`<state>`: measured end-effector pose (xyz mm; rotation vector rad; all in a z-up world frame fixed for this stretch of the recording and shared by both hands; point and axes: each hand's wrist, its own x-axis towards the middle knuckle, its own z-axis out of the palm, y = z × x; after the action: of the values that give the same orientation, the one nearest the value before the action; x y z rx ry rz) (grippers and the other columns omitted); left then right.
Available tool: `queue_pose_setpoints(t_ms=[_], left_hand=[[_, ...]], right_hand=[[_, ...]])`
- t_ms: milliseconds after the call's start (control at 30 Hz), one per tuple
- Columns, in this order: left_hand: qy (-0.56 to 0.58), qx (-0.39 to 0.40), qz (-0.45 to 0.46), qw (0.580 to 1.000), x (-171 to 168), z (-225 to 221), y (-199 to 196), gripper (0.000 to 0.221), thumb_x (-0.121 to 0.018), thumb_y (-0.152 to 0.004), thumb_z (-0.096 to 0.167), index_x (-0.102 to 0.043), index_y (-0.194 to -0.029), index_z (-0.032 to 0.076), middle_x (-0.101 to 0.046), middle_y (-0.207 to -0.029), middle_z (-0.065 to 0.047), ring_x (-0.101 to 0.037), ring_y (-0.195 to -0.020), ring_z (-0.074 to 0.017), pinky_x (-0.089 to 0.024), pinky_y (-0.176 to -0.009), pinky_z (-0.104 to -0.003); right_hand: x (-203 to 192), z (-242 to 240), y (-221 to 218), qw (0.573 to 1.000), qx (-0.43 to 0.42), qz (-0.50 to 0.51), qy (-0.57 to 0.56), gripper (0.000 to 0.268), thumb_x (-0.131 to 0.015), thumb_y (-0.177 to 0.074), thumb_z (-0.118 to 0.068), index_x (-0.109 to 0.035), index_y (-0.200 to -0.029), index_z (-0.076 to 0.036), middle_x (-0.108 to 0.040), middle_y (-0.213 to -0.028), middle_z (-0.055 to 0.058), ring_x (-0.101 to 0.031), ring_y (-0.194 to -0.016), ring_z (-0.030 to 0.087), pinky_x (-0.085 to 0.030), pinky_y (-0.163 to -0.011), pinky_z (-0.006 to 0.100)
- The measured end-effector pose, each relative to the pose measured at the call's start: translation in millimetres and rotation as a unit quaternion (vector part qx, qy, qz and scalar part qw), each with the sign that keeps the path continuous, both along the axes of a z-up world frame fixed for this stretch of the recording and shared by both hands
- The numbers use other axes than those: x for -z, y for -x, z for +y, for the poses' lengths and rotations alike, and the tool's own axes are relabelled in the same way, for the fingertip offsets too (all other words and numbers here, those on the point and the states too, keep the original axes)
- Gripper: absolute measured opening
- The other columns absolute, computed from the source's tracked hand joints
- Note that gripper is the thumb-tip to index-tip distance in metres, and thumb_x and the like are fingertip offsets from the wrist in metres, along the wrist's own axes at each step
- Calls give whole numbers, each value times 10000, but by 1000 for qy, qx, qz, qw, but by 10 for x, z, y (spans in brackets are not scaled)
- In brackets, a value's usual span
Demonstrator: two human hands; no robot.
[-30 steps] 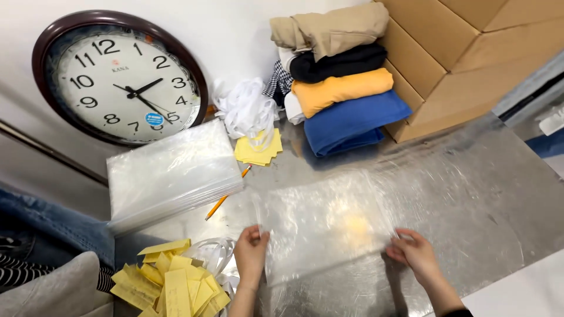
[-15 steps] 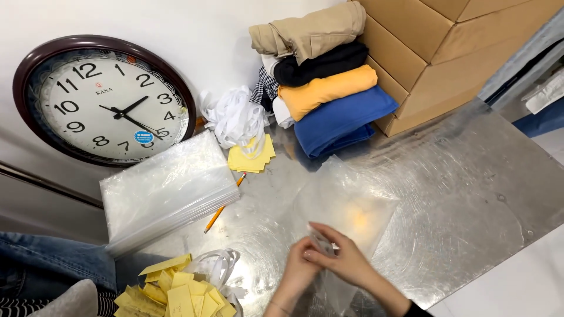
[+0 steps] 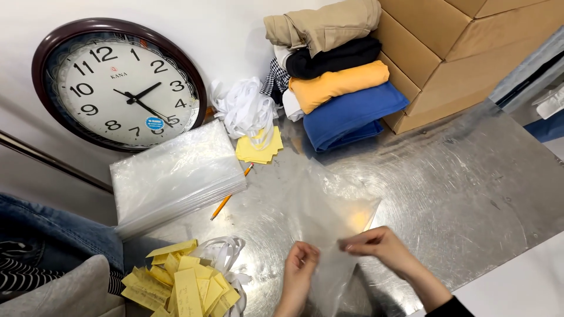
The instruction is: Folding a t-shirt and shorts and placing them into plastic bags for shipping
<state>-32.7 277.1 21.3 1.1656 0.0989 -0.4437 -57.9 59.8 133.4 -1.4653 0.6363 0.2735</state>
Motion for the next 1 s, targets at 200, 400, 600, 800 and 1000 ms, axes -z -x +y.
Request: queue_pose_setpoints(t_ms=[200,400,600,800,1000], left_hand=[[-95,23,20,995,-341,377,-146,223,-799,-938,76,-625,-800,87,-651,-775,-62,-629,-746,-195,-543,-751,-307],[-203,547,79,808,-1270,618,-170,159,-750,-985,326,-694,-1075,208,-799,-1112,66,-720,-1039,-17,-532,-941,-142],[-311,327,-135,882,-1042,-363,-469,171,-688,-970,341,-726,-1080,216,-784,-1114,46,-741,-1075,-128,-578,-967,-291],[-363,457,-497,642,183,-2194,-380,488,-535,-1005,84,-510,-1491,45,-378,-1670,-152,-306,-1565,-321,-409,-1125,-509],[-513,571,-507,393,137,-2544,-261,650,-324,-1092,448,-93,-1687,325,103,-1784,75,78,-1638,-155,27,-1246,-675]], right_hand=[[194,-1039,442,963,256,-80,21,284,-670,-922,95,-716,-1201,127,-749,-1222,293,-711,-1025,380,-567,-956,470],[353,-1713,986,935,337,-9,115,221,-704,-1006,-54,-729,-1222,-21,-744,-1142,151,-695,-1007,274,-512,-875,355],[468,-1927,1528,922,341,-157,99,80,-475,-1122,-20,-517,-1109,-87,-647,-1415,299,-655,-1265,417,-536,-1067,484],[532,-1879,1694,944,286,-123,108,44,-554,-1067,-95,-580,-1097,-77,-766,-1316,225,-693,-1162,270,-513,-991,387],[195,-1964,1790,951,267,-127,92,89,-547,-1048,-144,-564,-1008,-67,-817,-1210,309,-739,-1263,361,-528,-1138,462]])
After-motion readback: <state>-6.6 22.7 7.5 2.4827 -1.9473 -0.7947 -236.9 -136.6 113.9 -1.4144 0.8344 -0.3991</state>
